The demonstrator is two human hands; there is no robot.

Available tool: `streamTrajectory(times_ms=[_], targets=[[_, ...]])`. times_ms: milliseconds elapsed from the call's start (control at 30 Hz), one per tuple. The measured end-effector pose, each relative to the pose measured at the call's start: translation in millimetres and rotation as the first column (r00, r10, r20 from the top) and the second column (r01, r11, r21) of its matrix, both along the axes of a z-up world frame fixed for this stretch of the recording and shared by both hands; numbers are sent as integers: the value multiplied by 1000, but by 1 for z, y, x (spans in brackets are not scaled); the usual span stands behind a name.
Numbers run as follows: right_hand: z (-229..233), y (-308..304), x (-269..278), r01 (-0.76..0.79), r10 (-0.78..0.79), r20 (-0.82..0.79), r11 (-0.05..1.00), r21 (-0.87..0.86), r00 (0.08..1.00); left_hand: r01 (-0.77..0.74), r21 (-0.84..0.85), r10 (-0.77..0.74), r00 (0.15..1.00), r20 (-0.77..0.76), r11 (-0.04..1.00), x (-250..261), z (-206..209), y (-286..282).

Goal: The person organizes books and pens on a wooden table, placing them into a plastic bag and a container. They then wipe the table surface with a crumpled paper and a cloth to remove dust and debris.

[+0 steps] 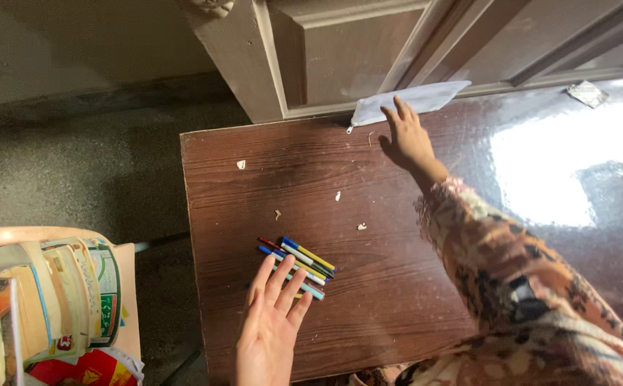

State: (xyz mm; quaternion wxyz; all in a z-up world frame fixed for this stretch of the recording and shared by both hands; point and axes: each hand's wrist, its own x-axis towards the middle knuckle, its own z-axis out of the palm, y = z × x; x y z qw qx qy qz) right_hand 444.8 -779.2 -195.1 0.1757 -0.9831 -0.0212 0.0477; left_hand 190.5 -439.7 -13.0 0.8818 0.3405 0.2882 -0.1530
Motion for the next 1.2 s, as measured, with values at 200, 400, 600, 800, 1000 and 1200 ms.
streamTrajectory(times_ms=[200, 400, 600, 800, 1000, 1200], targets=[[0, -19, 33, -145, 139, -41, 963, -226, 989, -17, 66, 20, 999, -44, 998, 0, -13, 1], [-10, -18, 10, -233, 298, 119, 893, -386, 947, 68, 268, -53, 997, -60, 961, -4, -20, 5], [45, 48, -95, -82, -37, 333, 939, 334, 942, 254, 461, -138, 953, -270, 850, -13, -23, 20], [69, 130, -199, 316, -184, -302, 52, 947, 935, 350, 666, -284, 935, -211, 659, -48, -61, 50], [101, 207, -280, 564, -45, -584, -207, 799, 811, 471, 566, -366, 882, -296, 677, -89, -71, 86], [106, 257, -320, 513, 84, -507, -112, 851, 858, 417, 544, -375, 907, -193, 728, -132, -75, 124]])
